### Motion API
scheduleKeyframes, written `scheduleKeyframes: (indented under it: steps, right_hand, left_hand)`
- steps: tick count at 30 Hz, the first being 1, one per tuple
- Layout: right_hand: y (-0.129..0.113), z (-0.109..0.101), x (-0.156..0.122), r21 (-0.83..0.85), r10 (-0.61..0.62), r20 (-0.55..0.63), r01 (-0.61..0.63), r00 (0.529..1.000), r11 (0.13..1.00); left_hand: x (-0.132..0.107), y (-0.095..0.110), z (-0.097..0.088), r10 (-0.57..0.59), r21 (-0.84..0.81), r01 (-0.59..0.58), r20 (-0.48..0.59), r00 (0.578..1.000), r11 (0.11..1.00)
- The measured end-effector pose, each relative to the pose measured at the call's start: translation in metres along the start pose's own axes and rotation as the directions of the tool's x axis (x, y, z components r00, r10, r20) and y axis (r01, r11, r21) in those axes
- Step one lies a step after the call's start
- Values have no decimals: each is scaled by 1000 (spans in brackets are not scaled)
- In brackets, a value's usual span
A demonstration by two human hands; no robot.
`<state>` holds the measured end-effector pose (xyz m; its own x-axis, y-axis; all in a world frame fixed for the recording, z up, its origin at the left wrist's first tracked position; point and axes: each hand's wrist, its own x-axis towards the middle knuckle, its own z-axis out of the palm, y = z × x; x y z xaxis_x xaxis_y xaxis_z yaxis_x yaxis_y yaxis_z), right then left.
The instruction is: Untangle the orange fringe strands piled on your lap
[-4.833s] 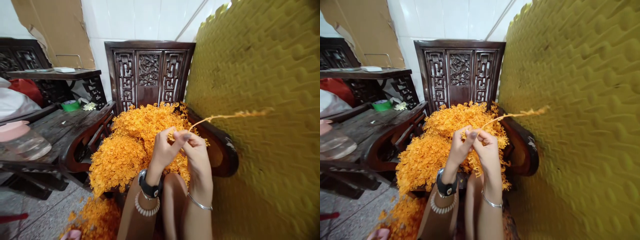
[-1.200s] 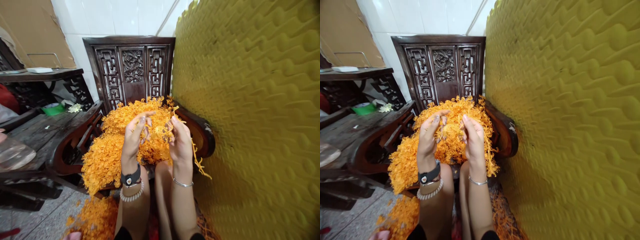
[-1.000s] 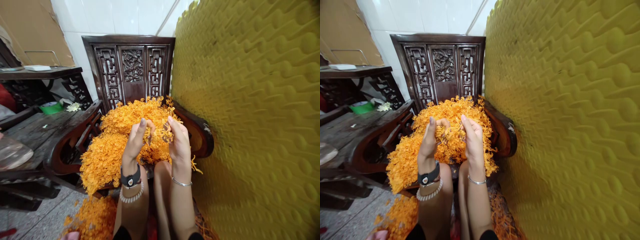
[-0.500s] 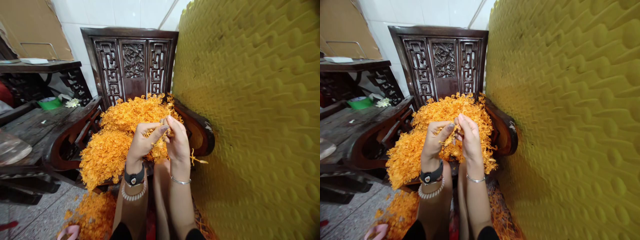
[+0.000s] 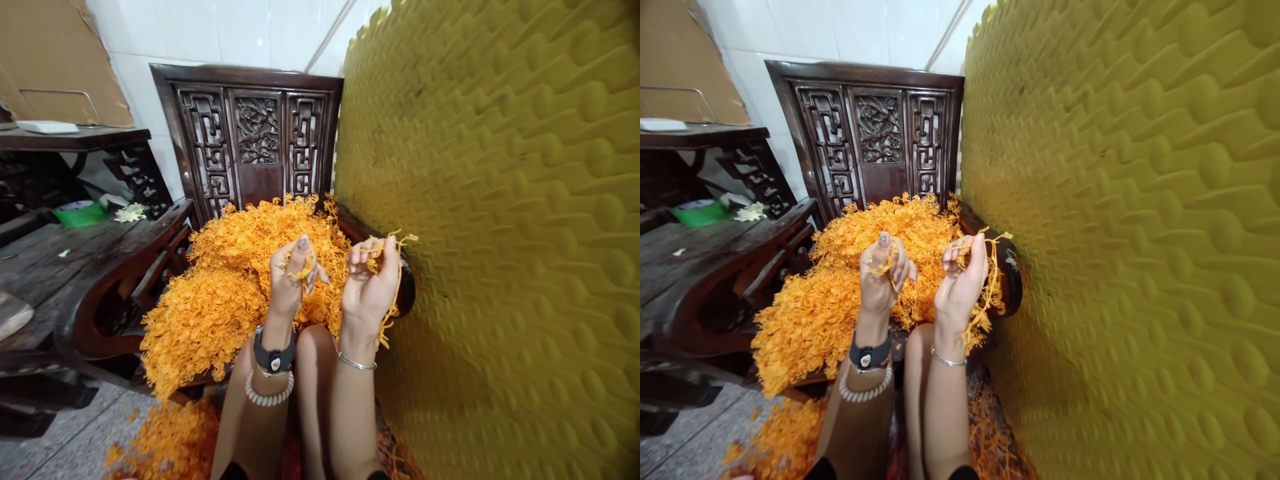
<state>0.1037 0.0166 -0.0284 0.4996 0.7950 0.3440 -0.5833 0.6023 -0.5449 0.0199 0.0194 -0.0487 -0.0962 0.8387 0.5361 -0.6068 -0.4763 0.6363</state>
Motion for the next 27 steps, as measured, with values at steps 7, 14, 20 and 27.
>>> scheduleKeyframes:
  steps: [7,14,20,27]
  right_hand:
    - [-1,4,-9,-62,22,-62,-26,998,998]
    - [-8,5,-9,-100,213,49,-208,976,973]
    - [-1,7,-16,-127,263,149,-245,953,961]
    - [-1,-1,-9,-134,303,273,-276,913,952]
  left_hand:
    - [-3,-1,5,-5,290,-18,79,997,957]
    - [0,-4,8,-23,266,11,43,999,964]
    - [-4,-5,11,94,434,-97,29,995,896]
    - [-8,4,8,113,617,-158,112,987,771]
